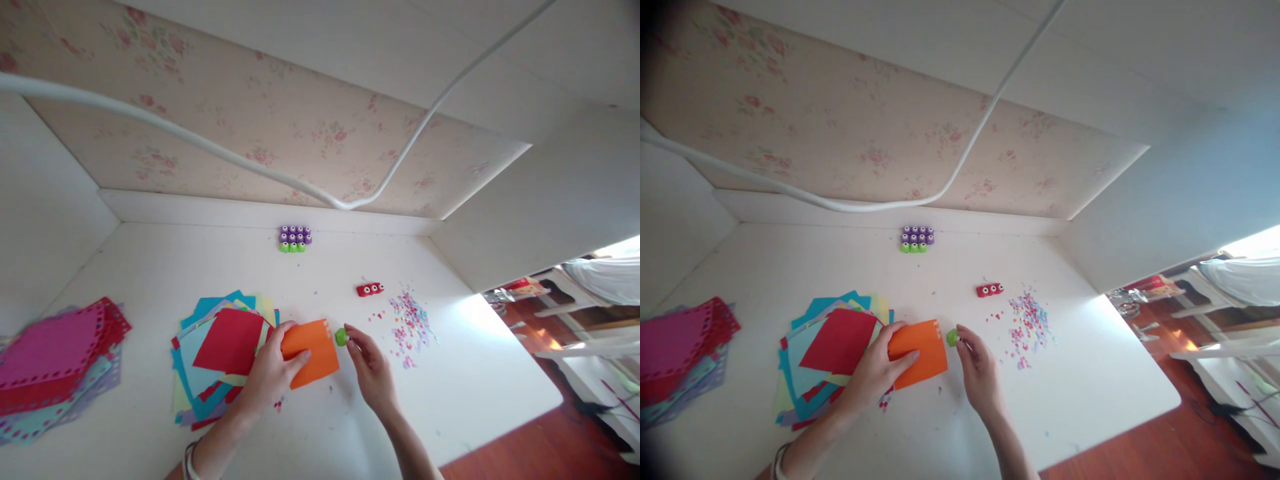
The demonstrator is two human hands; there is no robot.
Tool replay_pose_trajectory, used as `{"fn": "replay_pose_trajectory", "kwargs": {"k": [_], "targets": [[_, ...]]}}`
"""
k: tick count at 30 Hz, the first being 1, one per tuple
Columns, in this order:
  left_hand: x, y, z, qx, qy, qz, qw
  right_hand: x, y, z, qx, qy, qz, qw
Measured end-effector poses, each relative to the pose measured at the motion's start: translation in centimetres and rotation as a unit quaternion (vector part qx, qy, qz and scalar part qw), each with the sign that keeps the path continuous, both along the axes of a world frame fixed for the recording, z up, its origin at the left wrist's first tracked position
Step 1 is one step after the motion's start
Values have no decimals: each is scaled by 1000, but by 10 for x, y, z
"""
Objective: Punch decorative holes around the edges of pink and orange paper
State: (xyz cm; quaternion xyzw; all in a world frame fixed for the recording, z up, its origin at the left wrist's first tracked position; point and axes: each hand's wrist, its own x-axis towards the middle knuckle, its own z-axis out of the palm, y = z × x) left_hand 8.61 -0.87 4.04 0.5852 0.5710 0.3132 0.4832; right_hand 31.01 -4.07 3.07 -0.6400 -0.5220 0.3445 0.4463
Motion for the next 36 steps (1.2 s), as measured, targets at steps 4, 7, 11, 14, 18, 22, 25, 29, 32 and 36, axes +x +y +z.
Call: {"fn": "replay_pose_trajectory", "kwargs": {"k": [4,7,11,14,18,22,25,29,32,36], "targets": [[0,0,-4,13,-23,16,1000,-5,0,2,4,8,10,1000],[1,-1,-4,21,-15,21,999,-8,-1,3,7,16,14,1000],[0,-1,-1,20,-14,17,1000,-10,-2,4,0,16,11,1000],[0,-1,0,13,-5,10,1000,-10,-1,5,2,18,8,1000],[0,-1,0,14,2,9,1000,-10,1,6,0,17,4,1000],[0,-2,-1,19,-11,7,1000,-11,1,6,6,17,12,1000],[0,-2,0,20,-18,11,1000,-12,0,6,14,12,17,1000],[1,-1,2,13,-13,20,1000,-11,0,6,15,3,19,1000],[1,-1,1,12,8,11,1000,-10,1,5,15,5,25,1000],[2,-3,-4,25,30,2,999,-8,1,4,13,-9,32,999]]}}
